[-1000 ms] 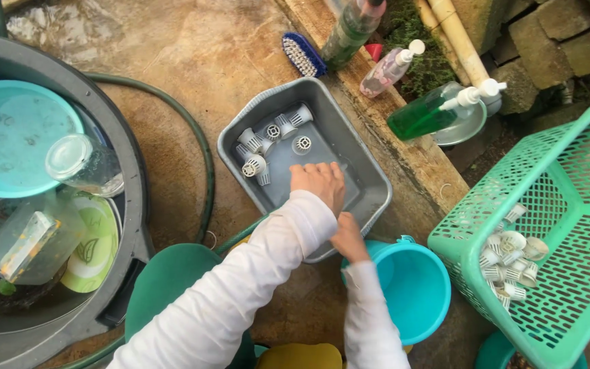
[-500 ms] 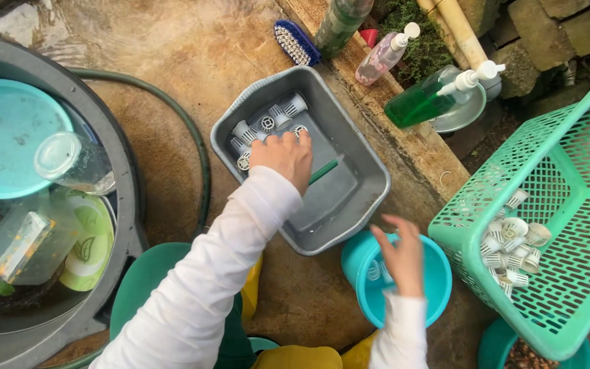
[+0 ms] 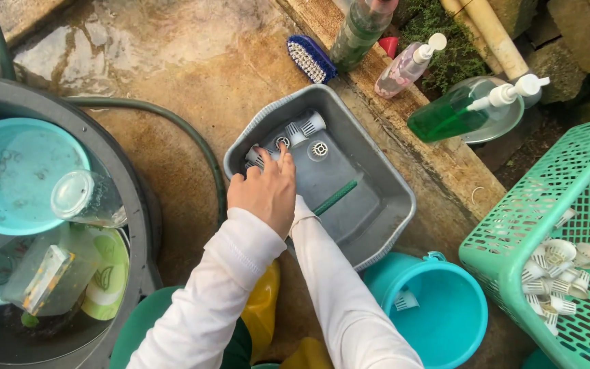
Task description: Washing and organizing small plastic hydroponic net pots.
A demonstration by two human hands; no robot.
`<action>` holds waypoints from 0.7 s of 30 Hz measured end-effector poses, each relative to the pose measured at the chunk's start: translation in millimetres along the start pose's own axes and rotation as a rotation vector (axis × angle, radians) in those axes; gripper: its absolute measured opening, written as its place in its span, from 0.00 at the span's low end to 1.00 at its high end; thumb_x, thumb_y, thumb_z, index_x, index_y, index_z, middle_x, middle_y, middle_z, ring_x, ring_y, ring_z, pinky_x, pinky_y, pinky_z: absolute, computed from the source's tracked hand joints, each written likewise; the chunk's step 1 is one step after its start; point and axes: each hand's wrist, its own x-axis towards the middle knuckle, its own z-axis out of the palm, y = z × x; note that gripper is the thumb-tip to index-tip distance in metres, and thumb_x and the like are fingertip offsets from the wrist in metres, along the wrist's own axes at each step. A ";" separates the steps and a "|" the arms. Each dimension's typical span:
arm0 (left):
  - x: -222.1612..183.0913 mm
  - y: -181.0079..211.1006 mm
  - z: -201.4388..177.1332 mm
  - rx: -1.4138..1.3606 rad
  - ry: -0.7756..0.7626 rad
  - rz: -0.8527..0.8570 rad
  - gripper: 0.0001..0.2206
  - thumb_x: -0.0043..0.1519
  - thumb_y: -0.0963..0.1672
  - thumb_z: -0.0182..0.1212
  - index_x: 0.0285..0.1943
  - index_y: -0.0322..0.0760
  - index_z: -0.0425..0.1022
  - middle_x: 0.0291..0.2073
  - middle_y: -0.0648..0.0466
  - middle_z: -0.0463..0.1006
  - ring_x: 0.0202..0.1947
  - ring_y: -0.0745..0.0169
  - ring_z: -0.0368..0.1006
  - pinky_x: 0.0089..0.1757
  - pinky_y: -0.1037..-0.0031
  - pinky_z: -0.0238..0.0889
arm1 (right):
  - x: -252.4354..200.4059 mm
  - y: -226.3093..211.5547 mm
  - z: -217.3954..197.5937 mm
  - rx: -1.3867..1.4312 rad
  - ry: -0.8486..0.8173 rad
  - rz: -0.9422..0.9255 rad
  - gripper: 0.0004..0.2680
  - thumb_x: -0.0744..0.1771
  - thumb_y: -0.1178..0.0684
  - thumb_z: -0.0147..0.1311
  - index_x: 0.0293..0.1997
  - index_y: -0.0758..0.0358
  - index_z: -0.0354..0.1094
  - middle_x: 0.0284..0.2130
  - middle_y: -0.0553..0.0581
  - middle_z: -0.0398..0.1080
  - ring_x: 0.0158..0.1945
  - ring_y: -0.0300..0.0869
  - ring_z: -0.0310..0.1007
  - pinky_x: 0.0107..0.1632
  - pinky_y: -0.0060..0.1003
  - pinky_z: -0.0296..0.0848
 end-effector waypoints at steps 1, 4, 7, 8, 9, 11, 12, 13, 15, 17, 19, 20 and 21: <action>0.0 -1.4 1.8 0.000 -0.006 0.001 0.26 0.60 0.43 0.52 0.71 0.38 0.63 0.64 0.35 0.69 0.42 0.53 0.77 0.38 0.64 0.68 | -6.9 0.1 -7.0 0.002 -0.004 0.004 0.22 0.65 0.42 0.55 0.68 0.52 0.62 0.66 0.57 0.63 0.71 0.66 0.49 0.73 0.54 0.43; -1.6 -2.3 1.6 -0.044 0.000 -0.002 0.27 0.60 0.43 0.53 0.72 0.39 0.63 0.54 0.47 0.77 0.45 0.53 0.77 0.40 0.63 0.68 | -28.3 -9.3 -39.8 -0.137 -0.024 -0.230 0.23 0.68 0.43 0.55 0.71 0.56 0.55 0.68 0.61 0.61 0.74 0.66 0.45 0.74 0.57 0.41; 1.5 -0.5 -2.4 -0.100 -0.075 0.008 0.28 0.61 0.43 0.54 0.73 0.40 0.61 0.49 0.52 0.77 0.47 0.52 0.76 0.42 0.61 0.67 | -49.5 -13.5 -66.0 0.542 -0.181 0.381 0.35 0.64 0.37 0.55 0.74 0.59 0.35 0.64 0.57 0.62 0.69 0.60 0.59 0.68 0.51 0.58; 2.4 0.9 1.2 -0.107 -0.096 0.001 0.27 0.62 0.44 0.54 0.74 0.41 0.61 0.49 0.52 0.77 0.47 0.51 0.75 0.43 0.60 0.66 | -65.2 3.0 -60.5 0.303 -0.268 0.331 0.35 0.64 0.39 0.59 0.74 0.57 0.36 0.66 0.60 0.56 0.69 0.66 0.53 0.67 0.55 0.56; 3.2 2.8 5.1 -0.114 -0.118 -0.006 0.27 0.63 0.44 0.54 0.74 0.42 0.61 0.49 0.52 0.77 0.47 0.50 0.75 0.44 0.59 0.66 | -81.4 19.7 -55.3 0.064 -0.353 0.276 0.34 0.64 0.41 0.62 0.73 0.56 0.38 0.68 0.62 0.50 0.69 0.72 0.46 0.66 0.59 0.54; 3.9 4.3 4.9 -0.108 -0.116 0.002 0.27 0.62 0.43 0.55 0.74 0.41 0.61 0.49 0.52 0.77 0.48 0.50 0.75 0.44 0.59 0.66 | -102.3 39.6 -72.8 0.053 -0.308 0.463 0.38 0.57 0.50 0.68 0.72 0.53 0.40 0.70 0.68 0.40 0.69 0.72 0.45 0.66 0.55 0.56; 3.2 6.3 5.7 -0.104 -0.121 0.007 0.28 0.61 0.43 0.55 0.74 0.41 0.61 0.50 0.52 0.77 0.48 0.51 0.75 0.43 0.59 0.66 | -116.0 50.0 -82.4 0.042 -0.268 0.650 0.44 0.51 0.60 0.74 0.71 0.50 0.43 0.71 0.73 0.31 0.69 0.72 0.44 0.66 0.52 0.59; 2.3 9.7 3.7 -0.109 -0.122 0.013 0.28 0.61 0.43 0.55 0.74 0.41 0.61 0.50 0.52 0.77 0.48 0.51 0.75 0.43 0.59 0.66 | -128.4 64.5 -76.9 0.037 -0.267 0.656 0.44 0.51 0.60 0.74 0.71 0.50 0.43 0.71 0.73 0.31 0.69 0.72 0.44 0.66 0.52 0.59; 0.9 14.1 0.0 -0.123 -0.114 0.019 0.28 0.60 0.44 0.56 0.74 0.41 0.61 0.49 0.51 0.77 0.49 0.51 0.75 0.44 0.59 0.66 | -149.8 92.5 -63.4 -0.001 0.028 0.724 0.37 0.53 0.66 0.69 0.66 0.57 0.47 0.69 0.78 0.42 0.67 0.72 0.51 0.66 0.57 0.59; -0.3 17.2 0.5 -0.147 -0.115 0.022 0.27 0.62 0.45 0.56 0.73 0.41 0.61 0.49 0.50 0.77 0.49 0.50 0.75 0.44 0.58 0.66 | -149.8 91.2 -62.2 0.003 -0.151 0.591 0.36 0.55 0.66 0.67 0.68 0.55 0.48 0.67 0.75 0.49 0.66 0.72 0.53 0.66 0.57 0.59; 2.8 21.3 5.4 -0.172 -0.105 0.029 0.27 0.63 0.47 0.56 0.73 0.41 0.62 0.49 0.49 0.77 0.49 0.49 0.75 0.44 0.58 0.66 | -141.4 88.7 -71.9 0.004 -0.316 0.452 0.34 0.57 0.65 0.65 0.70 0.54 0.49 0.65 0.72 0.55 0.66 0.72 0.55 0.66 0.58 0.59; 3.9 21.7 11.0 -0.152 -0.090 0.023 0.26 0.64 0.46 0.56 0.73 0.41 0.62 0.49 0.50 0.77 0.50 0.50 0.75 0.44 0.58 0.66 | -134.6 84.0 -79.3 0.075 -0.258 0.540 0.35 0.55 0.64 0.67 0.67 0.54 0.49 0.61 0.72 0.57 0.64 0.69 0.58 0.65 0.54 0.62; 5.1 21.9 16.6 -0.131 -0.075 0.017 0.25 0.64 0.44 0.56 0.73 0.42 0.63 0.49 0.50 0.78 0.50 0.51 0.76 0.44 0.58 0.66 | -127.6 79.3 -86.5 0.147 -0.200 0.627 0.36 0.53 0.62 0.70 0.65 0.54 0.48 0.58 0.72 0.59 0.62 0.67 0.61 0.63 0.50 0.65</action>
